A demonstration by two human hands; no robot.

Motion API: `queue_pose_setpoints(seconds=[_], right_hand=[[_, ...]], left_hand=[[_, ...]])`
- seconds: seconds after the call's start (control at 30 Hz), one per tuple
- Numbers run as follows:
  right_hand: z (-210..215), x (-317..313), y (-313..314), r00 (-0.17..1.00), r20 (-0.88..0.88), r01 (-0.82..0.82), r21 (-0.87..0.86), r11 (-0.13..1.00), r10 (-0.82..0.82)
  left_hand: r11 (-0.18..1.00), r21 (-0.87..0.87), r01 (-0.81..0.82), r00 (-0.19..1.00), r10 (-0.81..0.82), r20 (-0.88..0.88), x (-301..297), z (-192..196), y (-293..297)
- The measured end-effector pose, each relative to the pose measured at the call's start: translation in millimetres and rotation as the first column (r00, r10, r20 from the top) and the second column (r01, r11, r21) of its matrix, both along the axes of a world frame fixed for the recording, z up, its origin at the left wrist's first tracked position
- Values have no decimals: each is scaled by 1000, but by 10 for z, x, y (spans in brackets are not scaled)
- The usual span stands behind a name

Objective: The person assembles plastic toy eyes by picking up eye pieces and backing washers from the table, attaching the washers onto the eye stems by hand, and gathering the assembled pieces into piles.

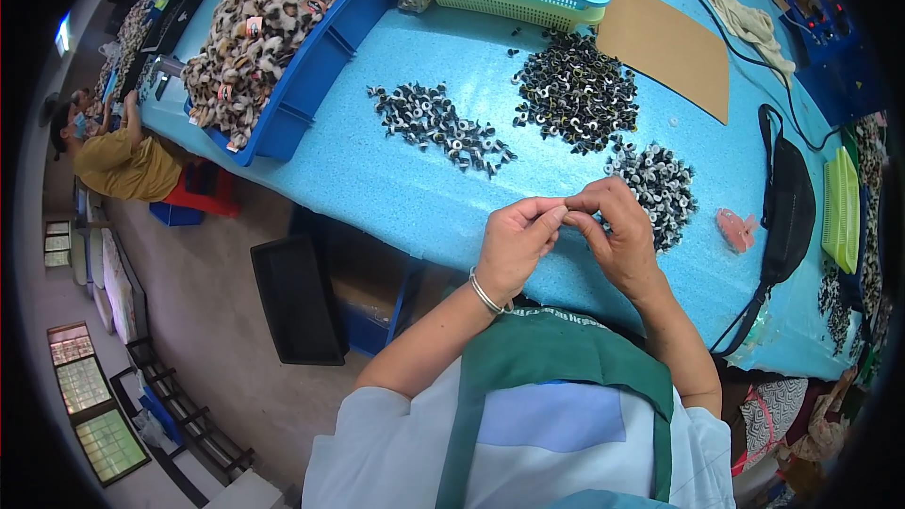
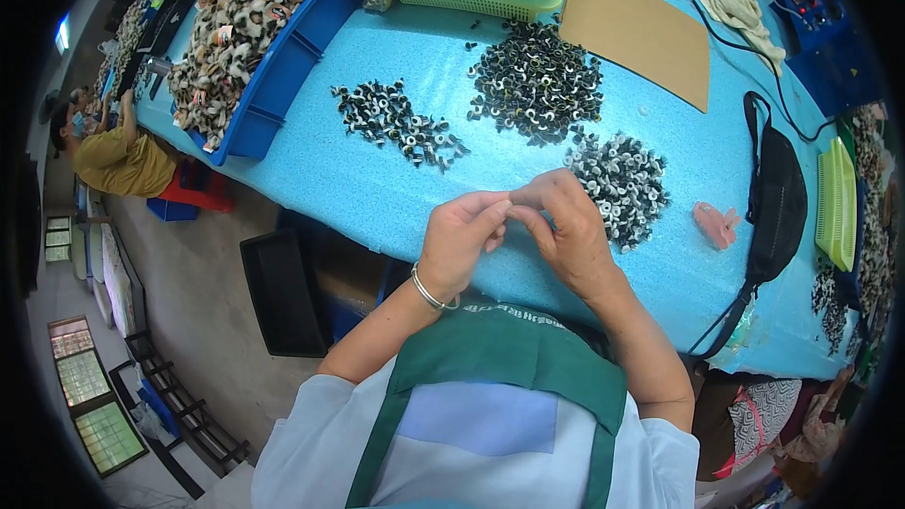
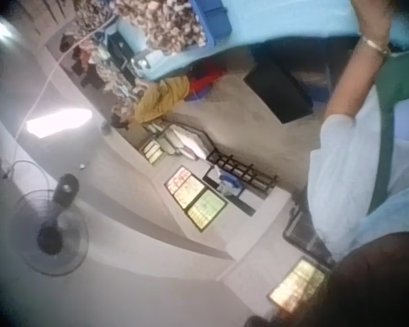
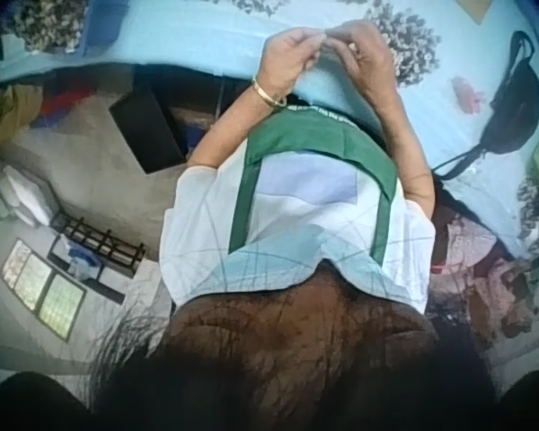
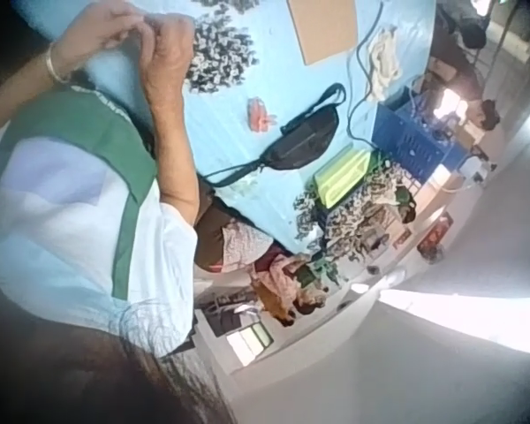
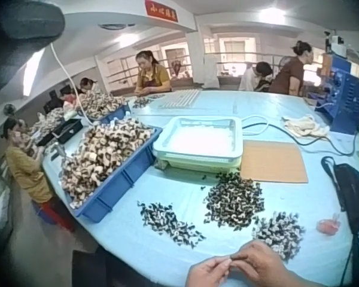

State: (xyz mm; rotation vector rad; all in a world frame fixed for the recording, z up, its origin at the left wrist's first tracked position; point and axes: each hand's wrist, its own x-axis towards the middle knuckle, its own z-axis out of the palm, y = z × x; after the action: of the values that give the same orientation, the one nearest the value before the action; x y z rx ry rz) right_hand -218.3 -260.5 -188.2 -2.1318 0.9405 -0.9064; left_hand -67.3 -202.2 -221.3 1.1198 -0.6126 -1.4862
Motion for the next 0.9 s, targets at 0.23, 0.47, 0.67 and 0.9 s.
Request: queue_pose_setpoints(seconds=[0.23,0.47,0.67,0.9], right_hand=[[-44,76,-14,999,-38,14,-49,999,-16],[-18,173,-24,999,3,52,135,990,-53],[-34,188,-66,989,142,12,196,981,-41],[-73,205,-13,917,379,-78,473,878,-123]], left_hand=[[997,83,9,965,13,-261,36,-69,-17],[998,-40,-54,995,50,-88,22,24,-38],[967,-252,-32,999,31,-9,92,-71,-13],[920,-385,-74,981,137,139,82,97,4]])
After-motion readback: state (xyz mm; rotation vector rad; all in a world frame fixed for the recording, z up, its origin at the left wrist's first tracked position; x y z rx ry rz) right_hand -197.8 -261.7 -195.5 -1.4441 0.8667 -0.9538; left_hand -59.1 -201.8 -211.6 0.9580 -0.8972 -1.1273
